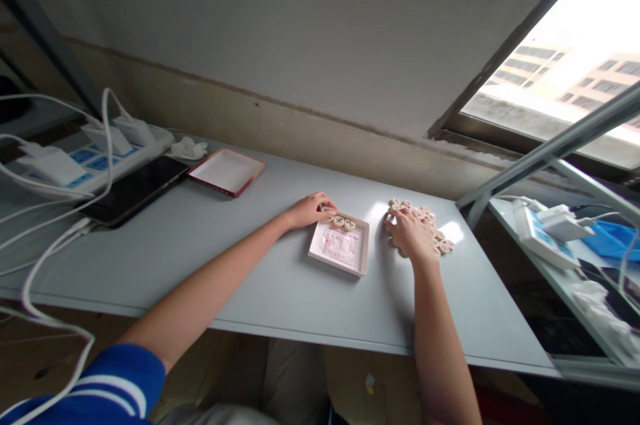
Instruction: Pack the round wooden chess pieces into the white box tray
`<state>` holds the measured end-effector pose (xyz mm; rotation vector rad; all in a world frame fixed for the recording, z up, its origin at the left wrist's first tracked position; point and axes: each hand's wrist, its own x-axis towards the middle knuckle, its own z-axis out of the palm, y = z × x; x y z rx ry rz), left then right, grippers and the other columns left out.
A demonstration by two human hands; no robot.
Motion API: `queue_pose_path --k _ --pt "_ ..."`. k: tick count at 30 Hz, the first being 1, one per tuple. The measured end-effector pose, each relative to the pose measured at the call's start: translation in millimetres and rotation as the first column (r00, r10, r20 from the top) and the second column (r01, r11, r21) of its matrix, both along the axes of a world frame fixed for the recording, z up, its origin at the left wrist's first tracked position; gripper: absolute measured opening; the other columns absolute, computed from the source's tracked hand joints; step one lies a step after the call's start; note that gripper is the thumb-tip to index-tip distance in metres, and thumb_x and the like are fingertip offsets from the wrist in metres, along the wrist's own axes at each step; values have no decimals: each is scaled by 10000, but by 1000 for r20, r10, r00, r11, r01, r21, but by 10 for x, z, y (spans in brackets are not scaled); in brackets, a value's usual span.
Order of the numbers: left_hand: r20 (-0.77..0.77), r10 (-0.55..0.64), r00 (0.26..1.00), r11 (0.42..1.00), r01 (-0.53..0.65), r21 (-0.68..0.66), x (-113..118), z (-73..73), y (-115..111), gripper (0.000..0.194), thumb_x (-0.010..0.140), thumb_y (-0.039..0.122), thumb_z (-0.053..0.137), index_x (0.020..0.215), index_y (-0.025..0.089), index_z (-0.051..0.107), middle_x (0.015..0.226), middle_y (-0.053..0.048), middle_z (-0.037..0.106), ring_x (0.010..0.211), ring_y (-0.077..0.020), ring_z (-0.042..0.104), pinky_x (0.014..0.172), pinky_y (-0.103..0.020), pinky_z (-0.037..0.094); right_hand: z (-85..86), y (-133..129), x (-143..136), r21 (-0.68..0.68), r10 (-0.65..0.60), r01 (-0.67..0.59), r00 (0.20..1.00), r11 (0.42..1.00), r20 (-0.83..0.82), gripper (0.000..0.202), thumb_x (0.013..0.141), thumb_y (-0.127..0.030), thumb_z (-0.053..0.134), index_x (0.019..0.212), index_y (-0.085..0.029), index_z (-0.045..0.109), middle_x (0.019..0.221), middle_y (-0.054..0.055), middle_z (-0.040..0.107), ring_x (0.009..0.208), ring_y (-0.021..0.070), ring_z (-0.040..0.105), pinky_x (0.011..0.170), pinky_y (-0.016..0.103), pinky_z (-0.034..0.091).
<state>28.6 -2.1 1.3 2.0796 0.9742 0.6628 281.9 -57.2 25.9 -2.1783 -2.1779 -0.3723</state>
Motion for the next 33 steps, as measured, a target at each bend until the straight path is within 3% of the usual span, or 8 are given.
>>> queue_pose_path --k 4,9,12,15,20,24,29,33 --pt "-7 -56 998 998 56 -34 -33 18 18 332 692 356 596 959 162 633 980 -44 550 756 -133 510 704 -230 427 33 9 -38 36 22 -22 1000 999 -13 242 821 -242 407 935 -186 614 1003 118 590 966 267 490 801 394 319" --pt "-24 -78 997 997 78 13 -36 -3 34 333 673 377 616 928 163 633 932 -40 539 760 -133 502 706 -229 421 -36 44 -6 198 -4 12 999 980 -39 377 832 -278 393 1182 -173 485 1257 135 479 1111 281 418 882 432 290" --pt "-4 -59 998 998 59 0 -24 -16 34 312 668 378 619 892 162 633 917 -40 543 768 -141 510 688 -230 421 -161 76 69 117 -15 22 998 993 -59 424 845 -295 371 1250 -178 421 1314 125 440 1203 271 351 944 475 241" --pt "-1 -58 998 998 58 -8 -20 -13 25 320 666 387 619 894 162 635 923 -42 547 762 -142 510 685 -234 418 -218 92 115 74 -8 15 996 997 -92 387 851 -287 362 1213 -196 464 1259 105 504 1172 261 398 961 490 224" --pt "-7 -52 999 998 51 -21 -29 19 -1 345 672 397 617 927 165 634 949 -46 553 760 -141 502 692 -241 414 -139 88 103 95 39 -30 995 995 -92 263 830 -246 396 996 -210 596 1109 92 602 997 263 516 921 462 261" --pt "0 -55 999 998 55 -23 -28 18 2 283 721 340 567 926 157 634 946 -48 559 761 -138 508 702 -238 418 -101 87 74 160 36 -22 996 987 -87 318 820 -228 411 1109 -189 538 1134 113 571 1014 259 499 873 414 306" --pt "56 -2 998 1000 2 -7 -10 -45 48 219 772 279 499 850 130 640 916 -60 571 782 -139 531 720 -234 425 -134 86 76 123 -23 30 998 992 -58 374 816 -223 412 1178 -176 495 1204 138 528 1091 294 435 925 501 215" --pt "70 30 997 1000 -30 7 -5 -60 63 191 772 256 508 795 117 638 876 -60 581 747 -131 534 698 -228 429 -110 80 89 92 -29 34 998 995 -51 297 804 -223 431 1064 -190 572 1150 120 557 1037 293 461 919 501 200"
